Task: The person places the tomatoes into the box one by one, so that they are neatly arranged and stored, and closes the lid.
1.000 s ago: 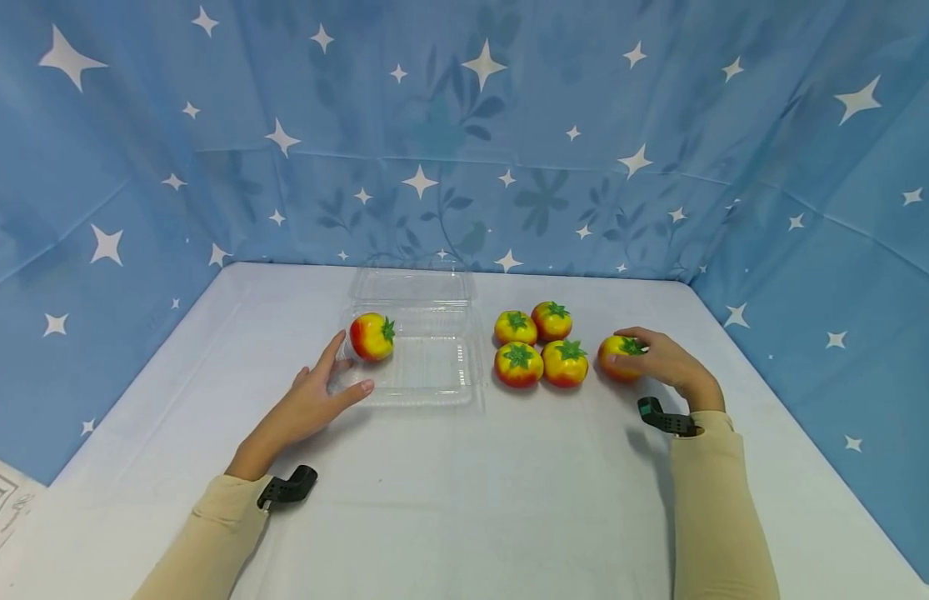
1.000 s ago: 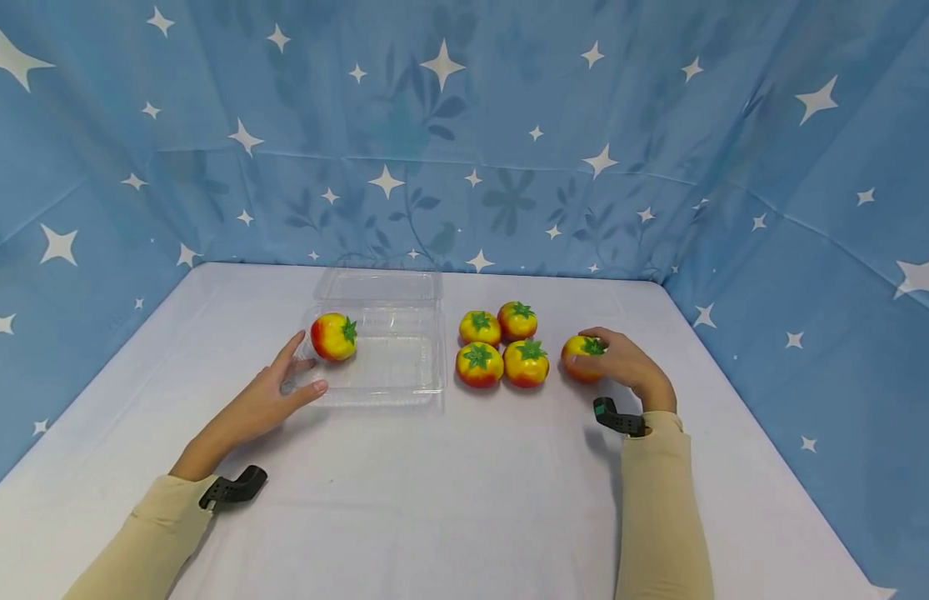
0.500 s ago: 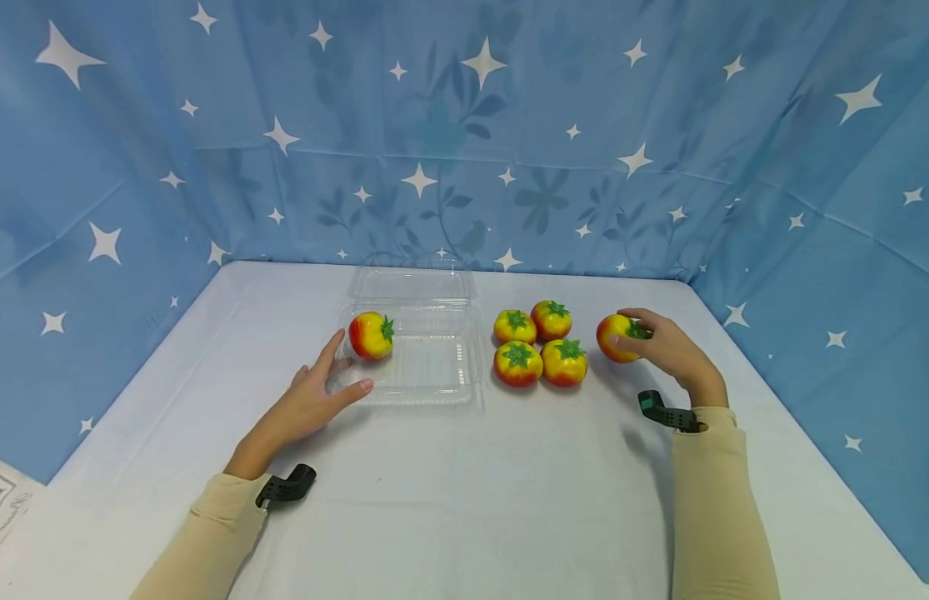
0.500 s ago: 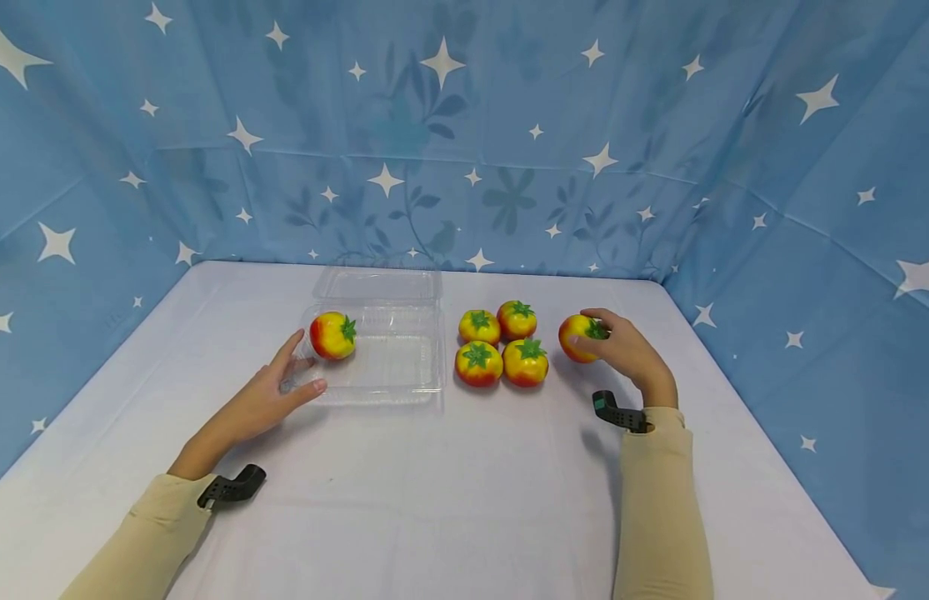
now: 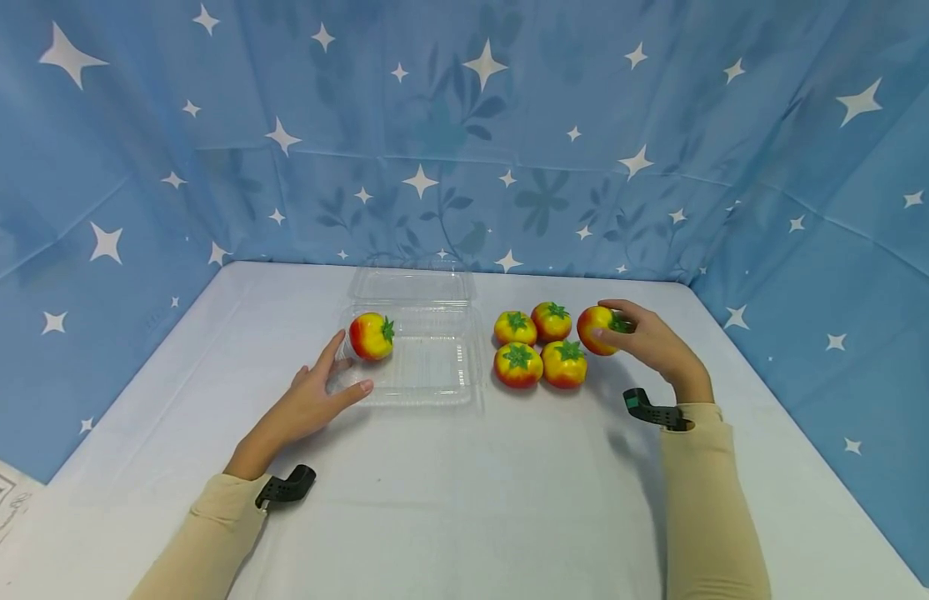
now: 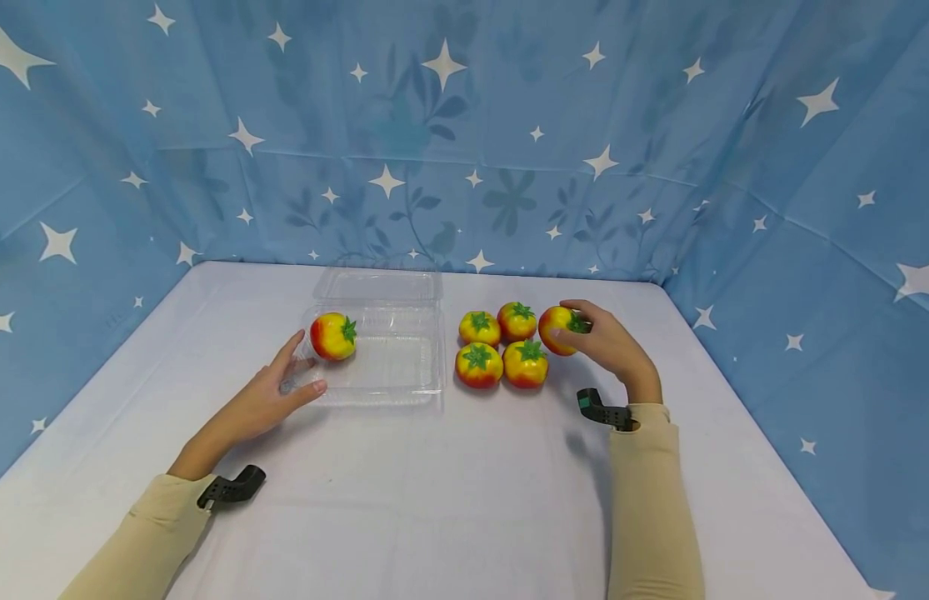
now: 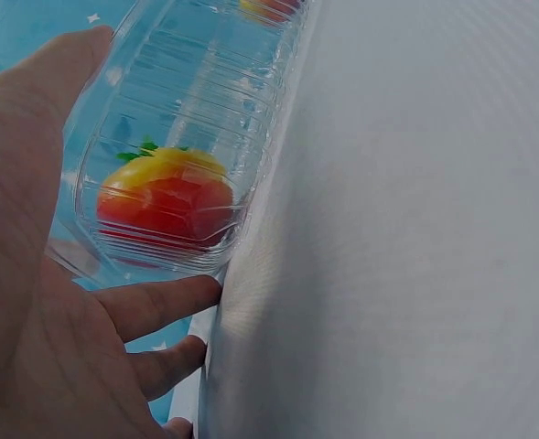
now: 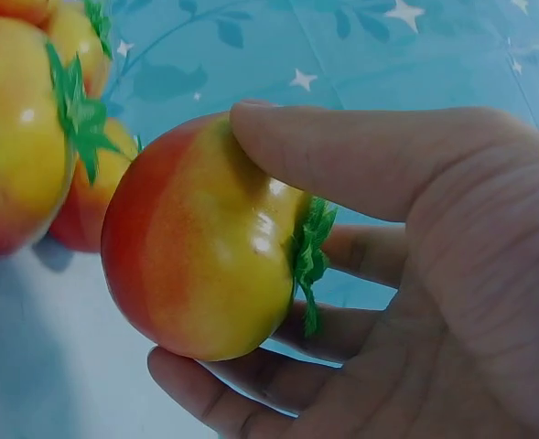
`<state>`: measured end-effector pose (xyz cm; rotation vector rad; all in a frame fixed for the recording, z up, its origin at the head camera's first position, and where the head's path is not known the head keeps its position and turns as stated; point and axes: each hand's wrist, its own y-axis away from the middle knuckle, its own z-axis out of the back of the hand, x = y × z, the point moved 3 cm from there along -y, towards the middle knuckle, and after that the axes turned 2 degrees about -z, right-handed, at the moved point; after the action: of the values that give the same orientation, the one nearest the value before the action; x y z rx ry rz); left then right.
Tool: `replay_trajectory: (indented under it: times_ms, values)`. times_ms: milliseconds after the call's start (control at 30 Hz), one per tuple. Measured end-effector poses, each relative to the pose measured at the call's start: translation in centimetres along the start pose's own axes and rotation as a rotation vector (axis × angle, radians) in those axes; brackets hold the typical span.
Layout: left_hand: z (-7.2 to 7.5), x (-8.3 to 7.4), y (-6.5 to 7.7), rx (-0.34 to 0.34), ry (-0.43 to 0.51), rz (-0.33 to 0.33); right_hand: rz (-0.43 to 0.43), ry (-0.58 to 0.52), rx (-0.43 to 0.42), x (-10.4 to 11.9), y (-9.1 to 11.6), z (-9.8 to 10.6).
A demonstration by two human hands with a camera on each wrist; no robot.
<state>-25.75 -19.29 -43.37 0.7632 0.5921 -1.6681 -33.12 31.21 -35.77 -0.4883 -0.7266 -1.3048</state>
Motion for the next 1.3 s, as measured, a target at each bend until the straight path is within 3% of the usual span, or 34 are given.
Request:
replay_trajectory:
  times_ms: [467, 1300]
  values:
    - [0.1, -0.1, 0.0, 0.003, -0.005, 0.008, 0.078, -0.004, 0.015, 4.0, -0.6, -2.0]
    - [0.1, 0.1, -0.1, 0.001, -0.002, -0.008, 0.265, 0.041, 0.101, 10.1, -2.5, -9.1]
